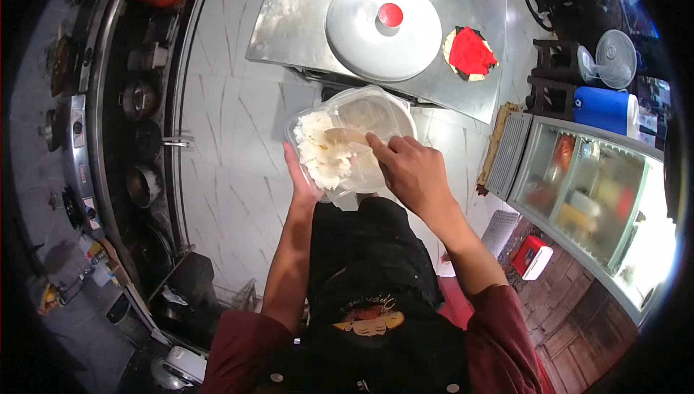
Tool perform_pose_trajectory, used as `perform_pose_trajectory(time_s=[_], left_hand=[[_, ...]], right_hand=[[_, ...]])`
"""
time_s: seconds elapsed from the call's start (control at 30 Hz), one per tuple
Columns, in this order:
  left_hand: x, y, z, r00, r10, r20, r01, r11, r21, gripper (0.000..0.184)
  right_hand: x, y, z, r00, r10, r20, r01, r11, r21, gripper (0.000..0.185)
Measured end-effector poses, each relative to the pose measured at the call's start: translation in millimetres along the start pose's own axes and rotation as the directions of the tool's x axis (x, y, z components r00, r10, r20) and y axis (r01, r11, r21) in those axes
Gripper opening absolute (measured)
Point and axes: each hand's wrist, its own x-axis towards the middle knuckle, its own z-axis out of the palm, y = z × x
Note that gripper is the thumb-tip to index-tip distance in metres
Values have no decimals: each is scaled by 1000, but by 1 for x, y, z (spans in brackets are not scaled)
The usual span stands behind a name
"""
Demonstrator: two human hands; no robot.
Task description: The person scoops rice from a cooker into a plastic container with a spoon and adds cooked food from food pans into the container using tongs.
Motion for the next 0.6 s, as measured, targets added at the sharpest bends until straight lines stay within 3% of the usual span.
perform_pose_trajectory(time_s=[0.2,0.33,0.43,0.53,0.6], left_hand=[[10,2,5,998,27,-61,-31,998,-54,96],[19,-8,1,984,47,-170,-52,998,-25,91],[22,-9,0,994,20,-111,-20,1000,-4,91],[31,-5,7,981,-36,-189,11,991,-134,91],[36,-1,7,985,-15,-173,-2,995,-101,91]], right_hand=[[-20,-12,1,990,-38,136,35,999,22,63],[-30,-12,11,987,-75,145,78,997,-15,61],[-30,-7,9,986,-77,149,82,996,-33,62],[-24,3,-2,956,-59,286,69,997,-23,61],[-21,5,-2,937,-67,344,81,996,-28,61]])
